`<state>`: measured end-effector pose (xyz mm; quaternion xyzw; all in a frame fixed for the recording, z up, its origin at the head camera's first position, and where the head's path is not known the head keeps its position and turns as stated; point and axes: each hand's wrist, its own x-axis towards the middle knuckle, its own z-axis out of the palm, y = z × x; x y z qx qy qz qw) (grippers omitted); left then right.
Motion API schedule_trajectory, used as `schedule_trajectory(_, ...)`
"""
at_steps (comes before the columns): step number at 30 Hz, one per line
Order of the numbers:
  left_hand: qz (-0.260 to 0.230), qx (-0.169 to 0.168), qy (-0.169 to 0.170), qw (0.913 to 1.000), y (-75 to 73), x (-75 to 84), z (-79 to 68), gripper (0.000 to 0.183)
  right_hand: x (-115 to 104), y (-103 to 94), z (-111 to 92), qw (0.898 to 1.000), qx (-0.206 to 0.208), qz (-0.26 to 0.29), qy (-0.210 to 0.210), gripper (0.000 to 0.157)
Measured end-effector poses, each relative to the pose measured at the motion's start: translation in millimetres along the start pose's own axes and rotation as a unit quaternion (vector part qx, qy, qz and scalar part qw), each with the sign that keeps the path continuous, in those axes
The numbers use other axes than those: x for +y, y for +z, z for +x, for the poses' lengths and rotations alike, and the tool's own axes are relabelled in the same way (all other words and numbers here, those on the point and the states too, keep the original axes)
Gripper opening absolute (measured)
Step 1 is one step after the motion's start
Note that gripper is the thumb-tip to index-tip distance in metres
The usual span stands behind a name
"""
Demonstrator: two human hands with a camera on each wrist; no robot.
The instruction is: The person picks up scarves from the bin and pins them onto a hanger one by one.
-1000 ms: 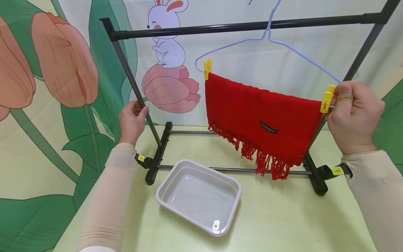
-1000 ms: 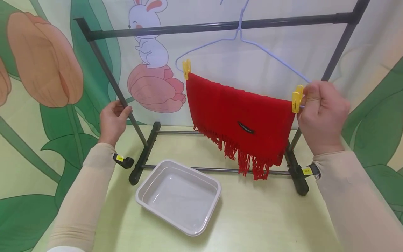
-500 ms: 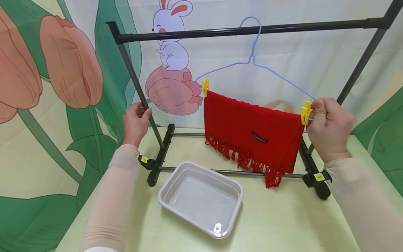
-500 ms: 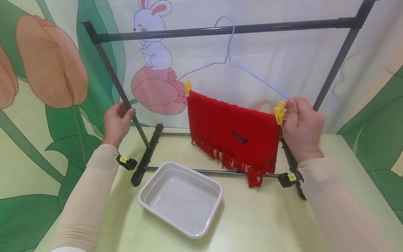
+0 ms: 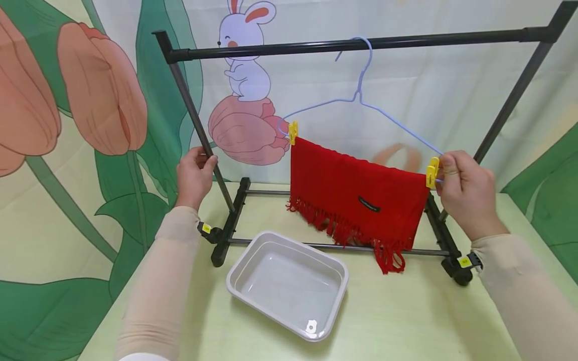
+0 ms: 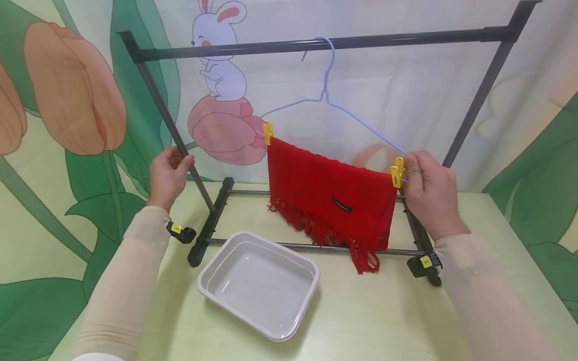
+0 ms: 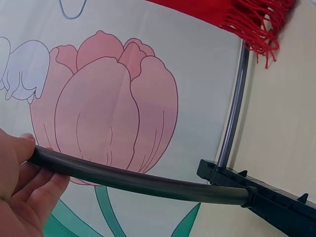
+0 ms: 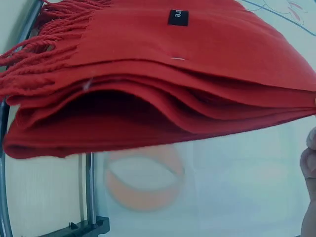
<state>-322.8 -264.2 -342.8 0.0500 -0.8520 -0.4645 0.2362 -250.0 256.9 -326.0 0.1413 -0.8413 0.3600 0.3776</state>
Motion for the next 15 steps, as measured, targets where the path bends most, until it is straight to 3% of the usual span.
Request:
schedule_trajectory(11, 0.010, -0.009, 0.006, 0.9999, -2.4, -2.5, 1.2, 0.039, 5.3, -16.6, 6.1, 0.993, -0.099, 0.039, 0.059, 0.034)
schedule_trajectory(15, 0.022, 0.015, 0.023, 0.9994, -4.5, -0.9, -2.3, 0.043, 7.1, -29.3, 5.3, 0.991, -0.114, 0.027, 0.071, 0.036)
